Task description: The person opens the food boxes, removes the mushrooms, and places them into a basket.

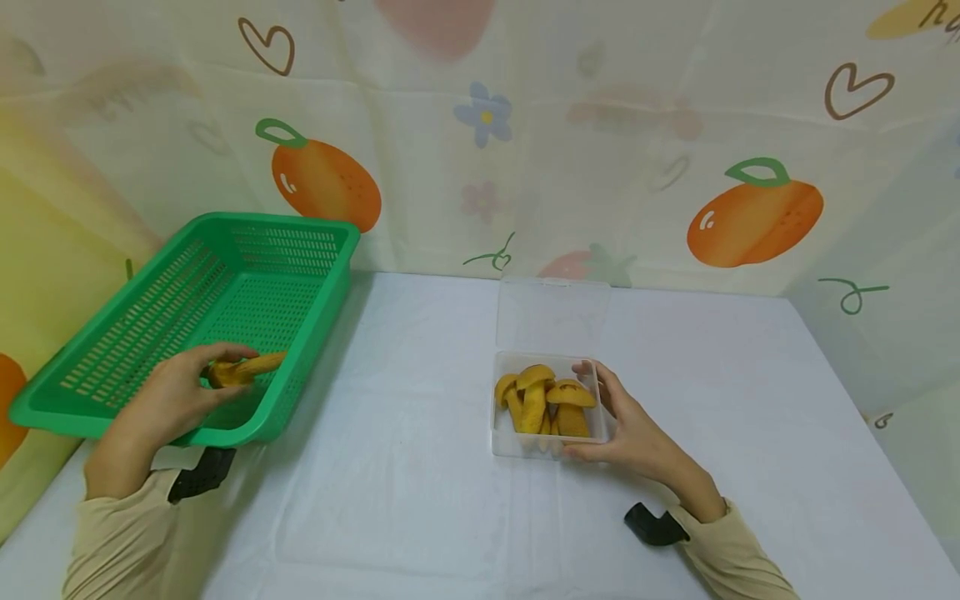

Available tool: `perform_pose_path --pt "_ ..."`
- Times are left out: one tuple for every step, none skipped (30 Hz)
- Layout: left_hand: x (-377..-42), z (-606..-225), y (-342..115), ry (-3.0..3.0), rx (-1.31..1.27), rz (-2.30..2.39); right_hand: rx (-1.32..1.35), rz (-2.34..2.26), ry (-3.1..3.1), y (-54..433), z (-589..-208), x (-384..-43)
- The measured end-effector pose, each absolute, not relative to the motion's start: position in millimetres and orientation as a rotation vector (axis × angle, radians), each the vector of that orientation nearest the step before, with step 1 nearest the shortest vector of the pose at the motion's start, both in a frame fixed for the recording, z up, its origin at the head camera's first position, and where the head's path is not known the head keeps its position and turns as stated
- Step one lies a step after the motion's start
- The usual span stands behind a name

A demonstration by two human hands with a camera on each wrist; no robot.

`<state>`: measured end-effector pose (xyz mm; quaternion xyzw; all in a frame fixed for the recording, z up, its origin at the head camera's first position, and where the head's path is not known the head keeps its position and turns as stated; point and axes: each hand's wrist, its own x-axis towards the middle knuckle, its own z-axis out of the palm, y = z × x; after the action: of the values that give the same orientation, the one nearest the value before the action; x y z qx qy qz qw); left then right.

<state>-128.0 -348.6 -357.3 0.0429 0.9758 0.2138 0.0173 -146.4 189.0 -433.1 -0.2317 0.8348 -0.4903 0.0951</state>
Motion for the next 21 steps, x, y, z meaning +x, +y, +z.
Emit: perform_pose_path --pt "-128.5 -357.3 -349.2 3.021 0.131 0.657 -0.687 -1.451 2.477 188.9 -433.1 -146.1" --pt "-128.6 -357.2 -349.6 3.010 0.128 0.649 -0.686 -1.448 2.480 188.9 -433.2 -146.0" --pt "-128.8 -357.1 -349.8 2.999 0.125 0.640 -0.685 -1.445 2.481 188.9 -433.3 -145.8" --pt "-129.2 -357.0 -350.3 2.980 0.122 0.636 -0.685 -1.443 2.483 188.9 -433.4 -145.7" --pt "-129.5 -357.0 -350.4 2.966 0.118 0.629 -0.685 -1.441 2.484 188.8 -433.5 -145.7" --pt "-129.8 -357.1 -350.6 2.952 0.117 0.630 -0.686 -1.440 2.485 188.8 -433.7 -145.8" --pt "-130.0 -357.1 -350.8 2.934 0.115 0.630 -0.689 -1.442 2.485 188.8 -433.9 -146.0" --pt "-130.1 -357.1 -350.9 2.917 0.114 0.635 -0.692 -1.445 2.484 188.8 -434.0 -146.3" --pt "-130.3 -357.2 -350.8 2.902 0.114 0.643 -0.695 -1.447 2.483 188.8 -434.2 -146.5" --pt "-130.4 -357.2 -350.7 2.888 0.114 0.650 -0.697 -1.451 2.483 188.8 -434.3 -146.7" --pt "-130.5 -357.2 -350.4 2.875 0.114 0.659 -0.699 -1.453 2.482 188.8 -434.6 -146.9" --pt "-130.5 -357.2 -350.1 2.868 0.116 0.665 -0.701 -1.457 2.481 188.9 -434.8 -147.1" --pt "-130.6 -357.2 -349.8 2.864 0.119 0.666 -0.702 -1.460 2.480 188.9 -435.0 -147.3" --pt "-130.6 -357.4 -349.4 2.866 0.124 0.674 -0.702 -1.462 2.480 188.9 -435.2 -147.4" --pt "-130.7 -357.5 -349.1 2.872 0.129 0.676 -0.703 -1.465 2.479 188.9 -435.3 -147.5" --pt "-130.7 -357.7 -348.7 2.881 0.137 0.679 -0.706 -1.469 2.478 188.8 -435.5 -147.5" --pt "-130.7 -357.8 -348.3 2.890 0.144 0.683 -0.709 -1.472 2.476 188.7 -435.6 -147.6" --pt "-130.7 -358.1 -348.2 2.901 0.155 0.688 -0.711 -1.475 2.475 188.7 -435.8 -147.7" --pt "-130.4 -358.2 -347.8 2.912 0.167 0.698 -0.714 -1.478 2.474 188.7 -435.9 -147.8" --pt "-130.0 -358.3 -347.3 2.923 0.177 0.707 -0.716 -1.480 2.473 188.7 -436.1 -147.9" --pt "-129.6 -358.4 -346.8 2.936 0.189 0.716 -0.717 -1.481 2.473 188.6 -436.2 -148.0"
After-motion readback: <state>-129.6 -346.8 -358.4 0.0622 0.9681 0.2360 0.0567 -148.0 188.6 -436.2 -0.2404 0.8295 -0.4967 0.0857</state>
